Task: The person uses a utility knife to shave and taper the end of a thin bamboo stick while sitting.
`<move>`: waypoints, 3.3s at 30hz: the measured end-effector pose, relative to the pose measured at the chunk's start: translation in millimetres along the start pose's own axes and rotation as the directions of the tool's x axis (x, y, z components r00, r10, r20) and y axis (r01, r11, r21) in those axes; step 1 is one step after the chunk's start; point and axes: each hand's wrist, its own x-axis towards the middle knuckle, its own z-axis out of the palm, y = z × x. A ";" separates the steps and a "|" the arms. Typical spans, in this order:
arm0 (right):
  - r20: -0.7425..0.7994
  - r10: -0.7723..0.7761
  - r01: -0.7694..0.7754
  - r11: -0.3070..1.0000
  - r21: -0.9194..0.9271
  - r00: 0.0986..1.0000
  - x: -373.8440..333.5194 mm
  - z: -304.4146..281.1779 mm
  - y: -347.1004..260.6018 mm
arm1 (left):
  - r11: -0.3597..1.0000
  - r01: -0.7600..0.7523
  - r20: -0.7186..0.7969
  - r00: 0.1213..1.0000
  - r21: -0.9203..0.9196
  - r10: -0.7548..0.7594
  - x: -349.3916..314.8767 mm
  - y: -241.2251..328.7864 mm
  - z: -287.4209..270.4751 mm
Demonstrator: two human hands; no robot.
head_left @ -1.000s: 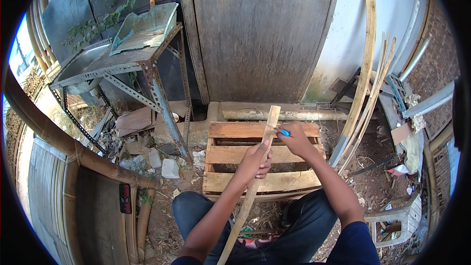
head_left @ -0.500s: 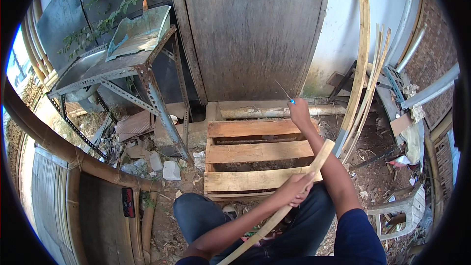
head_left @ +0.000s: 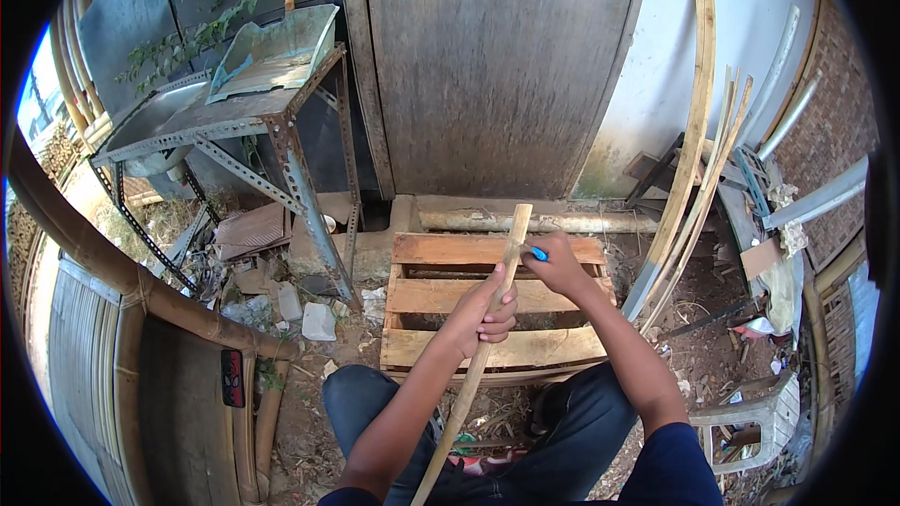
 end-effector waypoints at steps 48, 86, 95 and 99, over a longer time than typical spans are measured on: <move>-0.440 0.119 -0.175 0.980 -0.089 0.890 61.8 -23.0 47.2 | 0.950 0.108 0.146 0.977 0.293 -0.156 -6.5 -67.8 74.1; 0.054 0.482 -0.364 0.579 0.730 0.875 16.0 -34.1 23.8 | 0.994 -0.037 -0.100 0.994 0.100 0.047 2.6 -0.9 -5.0; 0.158 0.352 -0.351 0.593 0.725 0.923 11.5 -19.9 -5.5 | 0.985 -0.070 -0.117 0.989 0.159 0.089 6.3 -9.9 12.3; 0.072 0.388 -0.304 0.581 0.755 0.919 15.5 -30.9 -6.2 | 0.980 0.005 -0.185 0.982 0.198 0.033 0.4 -6.6 18.8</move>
